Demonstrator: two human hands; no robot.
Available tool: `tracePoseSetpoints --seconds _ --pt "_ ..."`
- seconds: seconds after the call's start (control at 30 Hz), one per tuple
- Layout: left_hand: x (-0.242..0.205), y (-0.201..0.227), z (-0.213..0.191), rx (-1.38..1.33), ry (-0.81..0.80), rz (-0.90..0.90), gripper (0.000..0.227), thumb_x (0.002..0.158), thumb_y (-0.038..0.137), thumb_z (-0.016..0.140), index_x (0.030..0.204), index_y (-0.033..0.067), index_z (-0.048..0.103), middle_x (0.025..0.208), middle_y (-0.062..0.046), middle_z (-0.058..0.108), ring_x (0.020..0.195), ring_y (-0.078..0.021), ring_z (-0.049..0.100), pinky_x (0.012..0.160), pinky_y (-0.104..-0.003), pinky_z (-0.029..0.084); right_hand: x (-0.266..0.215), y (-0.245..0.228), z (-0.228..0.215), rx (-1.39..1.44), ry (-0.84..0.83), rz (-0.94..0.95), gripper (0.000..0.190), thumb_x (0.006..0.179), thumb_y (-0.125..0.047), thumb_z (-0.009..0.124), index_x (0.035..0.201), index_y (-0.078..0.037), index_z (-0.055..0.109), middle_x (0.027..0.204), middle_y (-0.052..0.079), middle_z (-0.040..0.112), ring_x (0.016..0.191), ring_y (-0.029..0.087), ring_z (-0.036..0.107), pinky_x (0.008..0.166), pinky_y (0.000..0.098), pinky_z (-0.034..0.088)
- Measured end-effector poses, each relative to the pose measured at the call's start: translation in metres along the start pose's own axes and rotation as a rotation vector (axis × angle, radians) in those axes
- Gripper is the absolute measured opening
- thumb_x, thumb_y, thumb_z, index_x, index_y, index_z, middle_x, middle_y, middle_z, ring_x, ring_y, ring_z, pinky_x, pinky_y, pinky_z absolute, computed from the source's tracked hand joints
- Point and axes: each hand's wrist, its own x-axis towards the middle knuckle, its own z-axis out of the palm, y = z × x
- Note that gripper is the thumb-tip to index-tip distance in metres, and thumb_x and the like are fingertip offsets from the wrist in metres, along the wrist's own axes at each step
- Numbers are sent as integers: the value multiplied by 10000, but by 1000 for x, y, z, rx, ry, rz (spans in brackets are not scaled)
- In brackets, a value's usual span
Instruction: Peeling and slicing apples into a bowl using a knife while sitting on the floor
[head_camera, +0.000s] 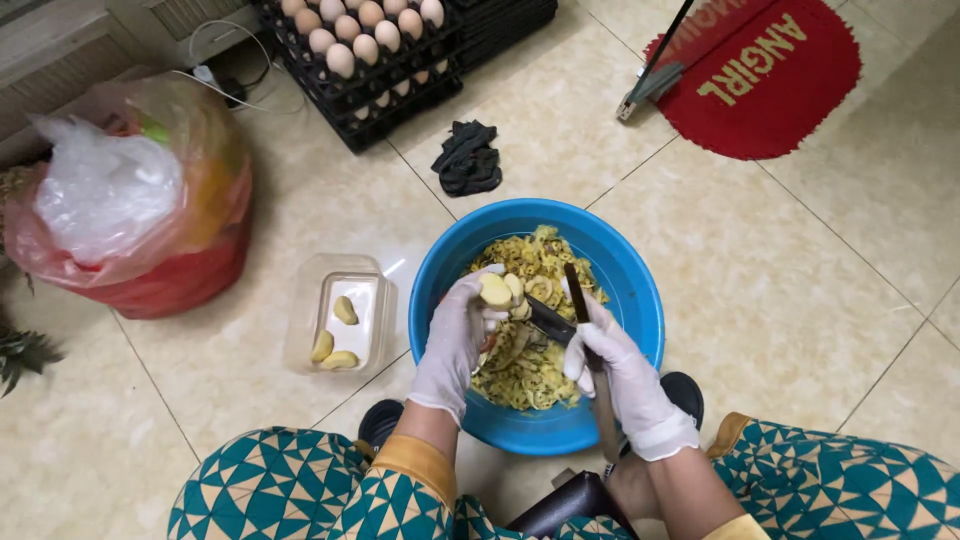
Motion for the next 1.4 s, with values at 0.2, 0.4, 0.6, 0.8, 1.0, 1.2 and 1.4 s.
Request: tracePoseSetpoints --seconds 0.2,0.4,0.6,0.8,1.0,1.2,1.4 --pt "-42 11 13 -316 -190 -103 475 969 144 490 1371 -52 649 971 -211 754 649 -183 686 442 -188 416 -18 -20 32 -235 -211 -20 823 866 -52 741 1614 -139 409 501 129 662 299 133 530 284 184 402" --pt "-59 8 26 -727 -230 -156 335 902 1 619 1208 -125 672 1192 -320 714 904 -275 734 814 -347 602 -26 -27 54 -384 -29 -87 778 733 -26 894 1440 -261 670 1080 104 822 524 164 716 374 224 523" --pt "-57 6 23 -485 -247 -95 335 915 137 643 1194 -34 714 898 -184 763 779 -308 744 728 -413 623 -24 -26 51 -383 -15 -49 775 745 -44 894 1451 -264 660 1116 117 811 538 186 723 374 235 525" --pt "-77 26 33 -349 -285 -53 210 934 206 618 1066 86 730 790 -93 725 667 -178 643 555 -244 425 -25 -27 47 -372 1 11 773 759 -65 893 1463 -267 648 1160 133 796 555 213 730 373 249 526" --pt "-97 53 46 -223 -185 -76 444 857 145 619 1269 22 728 837 -113 719 745 -225 728 682 -300 604 -22 -35 47 -289 -133 37 867 849 -78 795 1612 -195 402 602 162 714 313 139 566 279 187 390" --pt "-112 66 56 -201 -174 -77 479 823 150 609 1270 18 717 799 -88 702 699 -166 706 632 -248 581 -22 -35 42 -293 -128 50 775 863 -125 788 1572 -169 479 562 185 719 317 145 572 297 194 383" --pt "-72 22 34 -122 -182 7 449 869 151 610 1264 -36 715 672 -184 680 536 -230 685 453 -266 559 -13 -24 32 -178 -110 28 699 886 -125 769 1540 -122 522 543 216 697 291 164 561 262 204 386"
